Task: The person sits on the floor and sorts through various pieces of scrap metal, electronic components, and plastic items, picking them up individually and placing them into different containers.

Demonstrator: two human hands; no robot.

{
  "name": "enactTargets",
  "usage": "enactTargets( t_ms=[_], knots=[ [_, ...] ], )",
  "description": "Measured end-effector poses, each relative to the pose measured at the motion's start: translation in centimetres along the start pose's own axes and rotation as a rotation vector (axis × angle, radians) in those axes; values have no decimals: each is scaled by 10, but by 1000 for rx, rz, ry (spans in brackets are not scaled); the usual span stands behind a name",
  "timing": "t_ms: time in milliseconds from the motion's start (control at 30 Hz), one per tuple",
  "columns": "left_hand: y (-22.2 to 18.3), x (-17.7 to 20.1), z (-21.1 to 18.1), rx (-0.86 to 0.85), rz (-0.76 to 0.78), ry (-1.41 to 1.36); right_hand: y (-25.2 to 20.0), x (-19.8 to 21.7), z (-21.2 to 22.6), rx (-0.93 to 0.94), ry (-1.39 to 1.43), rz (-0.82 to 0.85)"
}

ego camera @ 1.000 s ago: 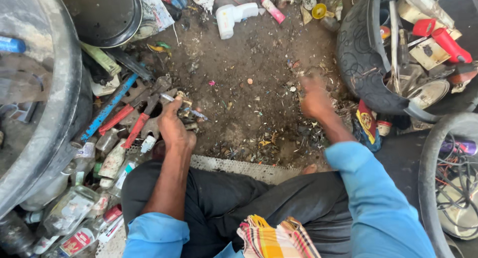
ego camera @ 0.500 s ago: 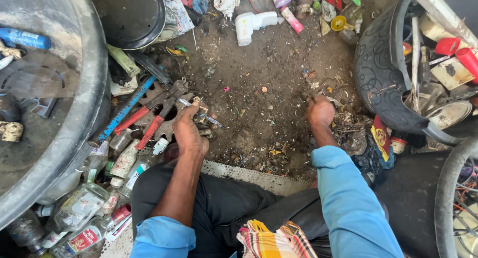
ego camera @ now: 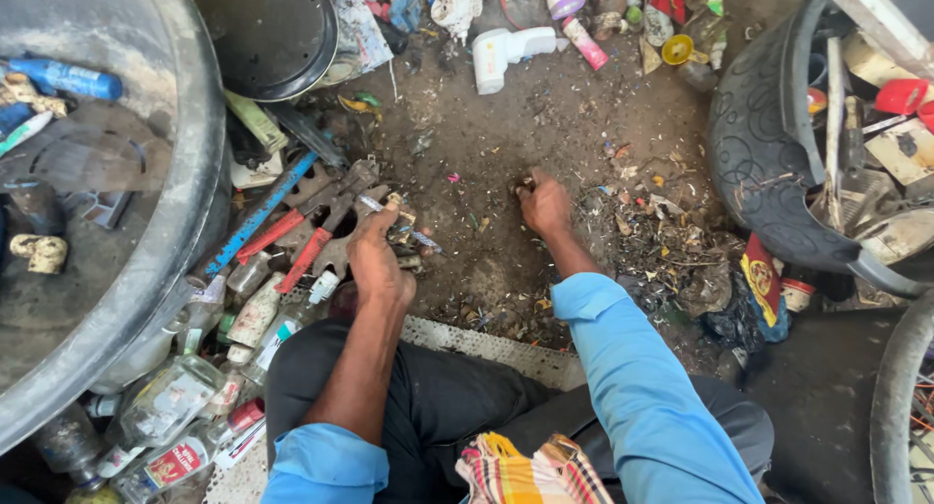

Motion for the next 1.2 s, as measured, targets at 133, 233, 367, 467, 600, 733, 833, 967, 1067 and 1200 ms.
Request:
enactTargets(
  t_ms=[133, 233, 367, 467, 600, 733, 833, 967, 1067, 1200],
  knots=[
    [0, -1, 0, 9, -1, 19, -6, 2, 5, 254, 75, -63],
    [-1, -1, 0, 16, -15, -5, -9, 5, 8, 250, 11, 12],
    [-3, 0, -1, 21, -8, 4, -11, 0, -12, 8, 409, -26],
    [0, 0, -2, -3, -17, -13, -2, -9, -61, -367, 1133, -173],
    [4, 0, 5, 18, 6, 27, 13, -25, -91, -445, 846, -181],
    [7, 3, 4, 4, -15, 8, 18, -3, -40, 406, 257, -194],
    [7, 4, 3, 6, -19, -17, 15, 4, -22, 216, 11, -140],
    [5, 3, 0, -16, -36, -14, -19, -7, -51, -370, 1108, -59],
    [5, 3, 3, 27, -38, 24, -44, -10, -44, -486, 1749, -50],
    [16, 14, 6, -7, -28, 55, -87, 8, -5, -614, 2017, -115]
  ],
)
Point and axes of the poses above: each hand's wrist, its own y-axis towards the middle knuckle, its own x-axis out of the back of the hand, z = x × y, the point moved 4 cm from there along y, towards the middle knuckle, and after that the axes turned 8 degrees about x, right-handed, at the moved point
